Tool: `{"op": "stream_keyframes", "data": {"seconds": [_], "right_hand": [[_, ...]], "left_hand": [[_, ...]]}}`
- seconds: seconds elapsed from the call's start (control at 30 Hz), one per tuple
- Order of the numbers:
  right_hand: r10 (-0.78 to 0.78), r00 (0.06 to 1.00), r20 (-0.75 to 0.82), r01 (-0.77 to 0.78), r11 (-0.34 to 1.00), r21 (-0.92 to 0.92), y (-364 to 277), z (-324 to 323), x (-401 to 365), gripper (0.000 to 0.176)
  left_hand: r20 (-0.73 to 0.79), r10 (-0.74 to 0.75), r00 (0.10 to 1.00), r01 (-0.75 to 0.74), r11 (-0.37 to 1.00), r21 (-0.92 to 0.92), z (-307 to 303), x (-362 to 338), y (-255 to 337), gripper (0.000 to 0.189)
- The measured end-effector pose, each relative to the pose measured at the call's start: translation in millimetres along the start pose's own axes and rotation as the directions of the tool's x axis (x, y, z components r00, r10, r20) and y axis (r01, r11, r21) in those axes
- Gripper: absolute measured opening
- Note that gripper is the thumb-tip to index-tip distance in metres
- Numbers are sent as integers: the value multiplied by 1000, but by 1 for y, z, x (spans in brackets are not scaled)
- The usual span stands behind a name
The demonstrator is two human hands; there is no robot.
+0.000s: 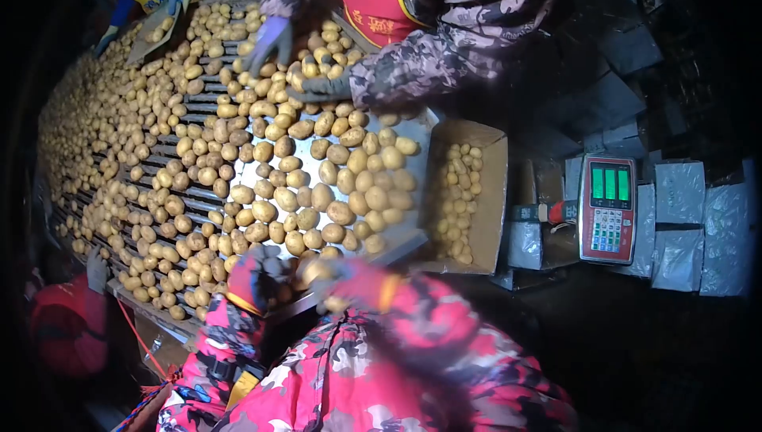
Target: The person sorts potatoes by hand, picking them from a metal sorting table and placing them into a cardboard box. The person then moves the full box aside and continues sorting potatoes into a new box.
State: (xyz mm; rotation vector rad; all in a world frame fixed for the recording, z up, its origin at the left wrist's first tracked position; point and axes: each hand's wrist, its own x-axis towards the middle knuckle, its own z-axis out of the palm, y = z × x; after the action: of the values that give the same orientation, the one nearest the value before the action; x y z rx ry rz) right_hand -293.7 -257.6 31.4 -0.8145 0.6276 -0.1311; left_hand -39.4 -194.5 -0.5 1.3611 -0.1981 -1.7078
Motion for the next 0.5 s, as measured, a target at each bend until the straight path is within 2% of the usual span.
{"op": "stream_keyframes", "data": {"seconds": [0.03,0.07,0.1,0.17,0.2,0.23,0.27,0.3,0.33,0.4,0.43,0.47,0.5], "right_hand": [[-315,901,-297,278,947,-162,50,-46,-9,39],[-378,828,-414,446,892,77,-5,-42,-46,38],[-401,555,-729,298,914,-277,-28,-50,-67,43],[-527,288,-799,365,832,-417,-29,-98,-98,54],[-627,233,-743,137,778,-613,-8,-124,-105,56],[-717,173,-675,-119,665,-737,13,-150,-112,58],[-744,237,-625,-423,500,-756,32,-160,-119,59],[-745,314,-588,-668,266,-695,41,-164,-121,61],[-700,388,-599,-574,325,-752,36,-156,-110,59],[-605,527,-596,-378,462,-803,18,-111,-74,57],[-548,621,-561,-402,392,-828,12,-94,-55,52],[-478,708,-520,-413,317,-854,7,-81,-36,47],[-426,749,-507,-455,226,-861,2,-71,-18,53]], "left_hand": [[20,186,982,-185,951,249,-13,-6,7,32],[45,211,977,-214,929,302,-20,-19,13,30],[71,235,969,-245,903,353,-28,-32,20,29],[114,-9,993,-3,995,104,-39,-64,22,30],[278,-17,961,-29,987,159,-51,-70,11,37],[286,-103,953,-6,934,357,-63,-80,-1,37],[278,-167,946,21,887,461,-76,-90,-17,35],[223,-236,946,97,861,499,-90,-100,-36,40],[134,-244,960,86,719,690,-103,-107,-48,38],[-35,-208,977,100,306,947,-127,-118,-68,37],[-187,-234,954,252,293,922,-146,-117,-86,38],[-169,-161,972,211,301,930,-146,-118,-86,37],[-157,-88,984,177,306,935,-145,-120,-84,37]]}}
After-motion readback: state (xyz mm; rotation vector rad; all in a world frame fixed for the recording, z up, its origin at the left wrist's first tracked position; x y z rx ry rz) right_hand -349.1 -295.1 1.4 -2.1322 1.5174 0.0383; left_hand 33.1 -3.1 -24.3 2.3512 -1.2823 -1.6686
